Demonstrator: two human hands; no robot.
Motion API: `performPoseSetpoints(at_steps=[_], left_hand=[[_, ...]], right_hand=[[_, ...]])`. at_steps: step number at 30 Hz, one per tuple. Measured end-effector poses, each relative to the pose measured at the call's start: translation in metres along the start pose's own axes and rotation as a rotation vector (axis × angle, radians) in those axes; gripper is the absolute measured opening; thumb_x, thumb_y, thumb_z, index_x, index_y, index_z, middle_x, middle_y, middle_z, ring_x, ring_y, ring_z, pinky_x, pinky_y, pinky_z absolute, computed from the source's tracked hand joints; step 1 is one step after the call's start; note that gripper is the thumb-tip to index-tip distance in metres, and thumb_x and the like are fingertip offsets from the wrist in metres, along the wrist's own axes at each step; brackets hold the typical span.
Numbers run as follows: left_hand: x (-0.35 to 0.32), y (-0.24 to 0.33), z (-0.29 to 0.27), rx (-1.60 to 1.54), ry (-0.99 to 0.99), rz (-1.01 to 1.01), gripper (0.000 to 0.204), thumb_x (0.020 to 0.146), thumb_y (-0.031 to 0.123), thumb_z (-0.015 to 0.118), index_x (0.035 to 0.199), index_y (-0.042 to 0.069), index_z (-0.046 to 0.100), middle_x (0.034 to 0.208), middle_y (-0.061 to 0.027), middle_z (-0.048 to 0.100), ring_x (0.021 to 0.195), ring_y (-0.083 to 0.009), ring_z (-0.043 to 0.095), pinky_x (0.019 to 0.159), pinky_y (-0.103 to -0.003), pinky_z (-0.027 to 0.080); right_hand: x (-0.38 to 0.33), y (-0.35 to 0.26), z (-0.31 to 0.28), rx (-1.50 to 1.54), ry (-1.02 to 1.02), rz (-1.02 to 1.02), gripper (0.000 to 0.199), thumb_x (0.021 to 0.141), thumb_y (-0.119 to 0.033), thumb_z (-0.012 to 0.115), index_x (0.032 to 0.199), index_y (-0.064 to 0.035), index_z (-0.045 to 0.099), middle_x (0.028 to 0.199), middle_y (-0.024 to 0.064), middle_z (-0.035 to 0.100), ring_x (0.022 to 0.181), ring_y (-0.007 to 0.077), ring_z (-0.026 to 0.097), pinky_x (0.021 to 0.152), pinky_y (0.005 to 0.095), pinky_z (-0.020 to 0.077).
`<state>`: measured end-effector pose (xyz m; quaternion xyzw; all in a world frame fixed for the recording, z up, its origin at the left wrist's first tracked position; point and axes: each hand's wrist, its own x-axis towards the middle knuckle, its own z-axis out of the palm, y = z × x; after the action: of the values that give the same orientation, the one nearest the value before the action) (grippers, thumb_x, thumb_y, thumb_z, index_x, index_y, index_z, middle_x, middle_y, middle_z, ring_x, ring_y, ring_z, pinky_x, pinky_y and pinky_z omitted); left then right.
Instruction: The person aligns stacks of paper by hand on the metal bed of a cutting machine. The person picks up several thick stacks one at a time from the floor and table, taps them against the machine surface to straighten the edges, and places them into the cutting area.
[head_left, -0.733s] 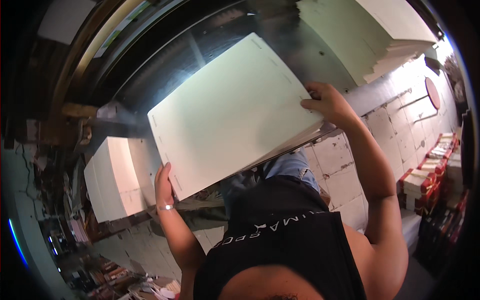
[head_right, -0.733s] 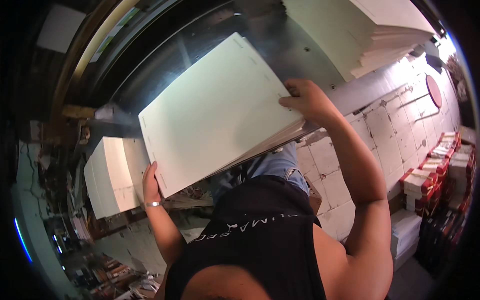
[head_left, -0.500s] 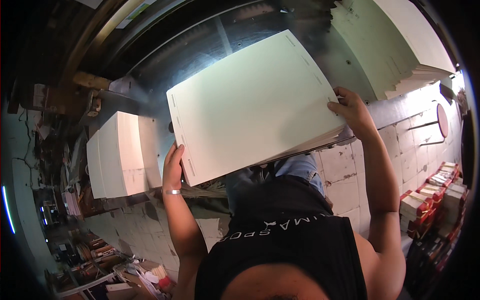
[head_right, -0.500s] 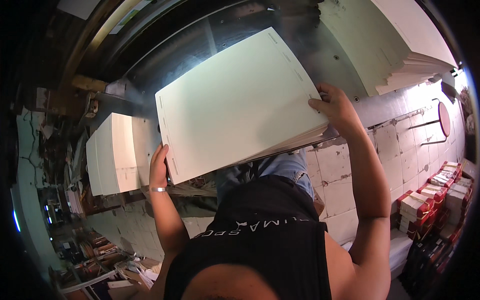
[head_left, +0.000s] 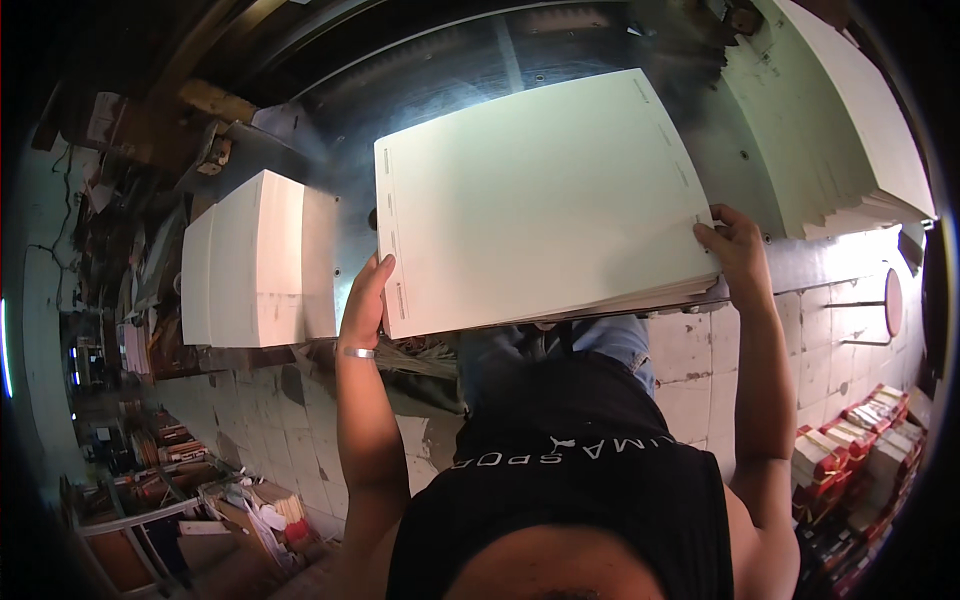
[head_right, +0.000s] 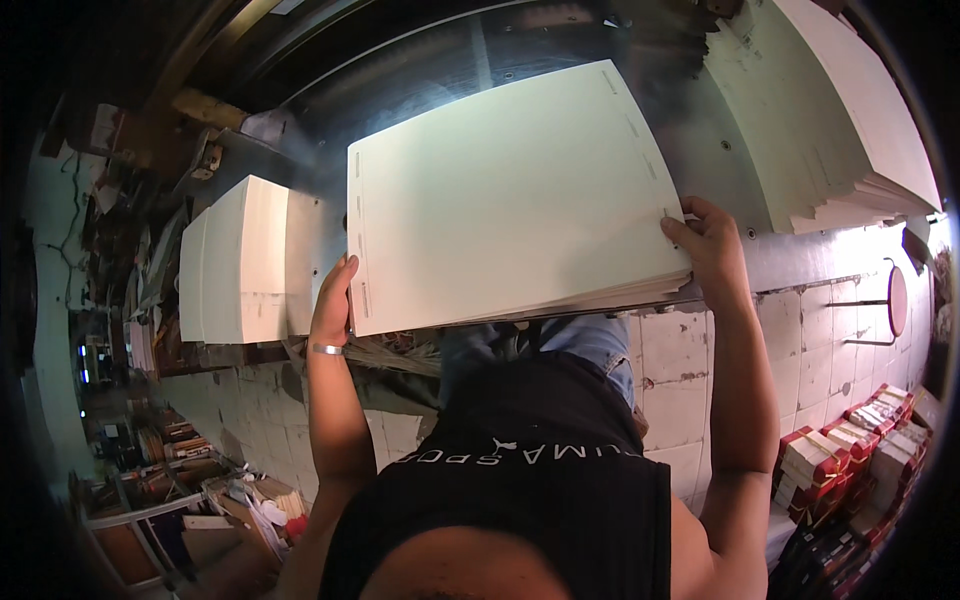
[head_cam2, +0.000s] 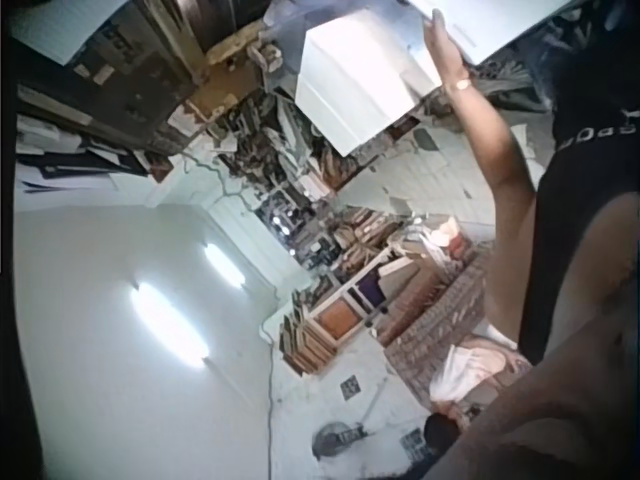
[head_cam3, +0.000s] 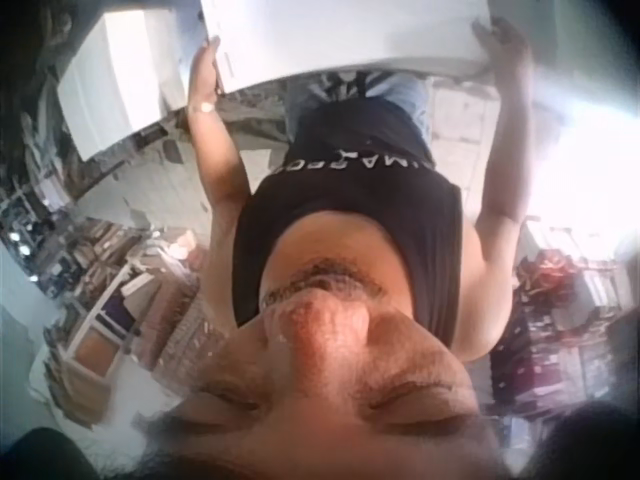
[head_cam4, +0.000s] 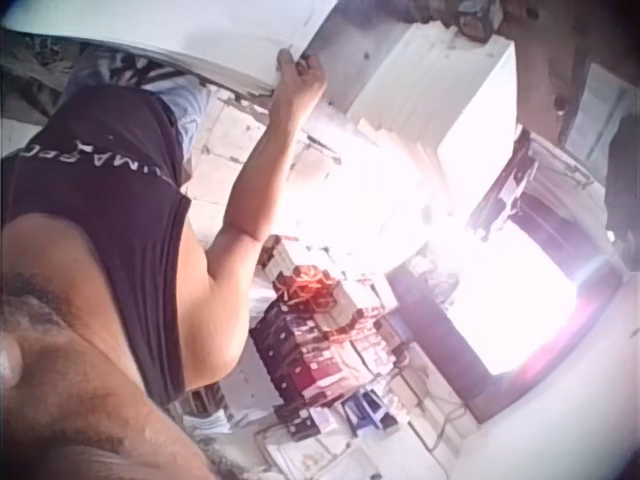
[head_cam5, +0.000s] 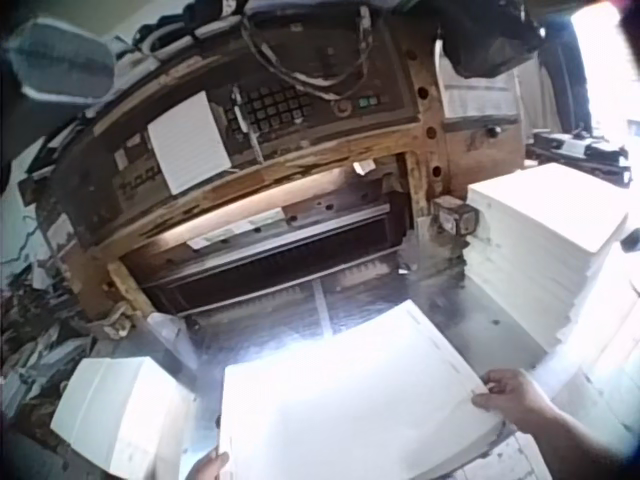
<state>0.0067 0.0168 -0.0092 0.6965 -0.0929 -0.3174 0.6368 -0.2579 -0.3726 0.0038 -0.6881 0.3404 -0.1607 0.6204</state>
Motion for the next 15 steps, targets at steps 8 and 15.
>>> performPoseSetpoints(at_steps=[8,15], left_hand=[[-0.004,0.004,-0.001,-0.024,-0.001,-0.038,0.046,0.099,0.032,0.047,0.132,0.0,0.047,0.123,-0.0086,0.058,0.112,-0.015,0.055,0.094,-0.03,0.042],[-0.007,0.005,-0.006,-0.051,-0.093,0.046,0.051,0.1,0.032,0.042,0.145,0.007,0.038,0.137,-0.003,0.051,0.117,-0.01,0.052,0.096,-0.025,0.042]], right_hand=[[0.001,0.003,0.005,-0.052,0.017,-0.029,0.029,0.085,-0.011,0.064,0.107,0.0073,0.061,0.088,0.014,0.069,0.076,0.0143,0.063,0.068,0.0266,0.0481],[-0.004,0.012,0.005,0.149,0.094,-0.02,0.034,0.086,-0.017,0.062,0.109,0.0079,0.061,0.095,0.0124,0.066,0.087,0.0154,0.059,0.08,0.0286,0.0457]])
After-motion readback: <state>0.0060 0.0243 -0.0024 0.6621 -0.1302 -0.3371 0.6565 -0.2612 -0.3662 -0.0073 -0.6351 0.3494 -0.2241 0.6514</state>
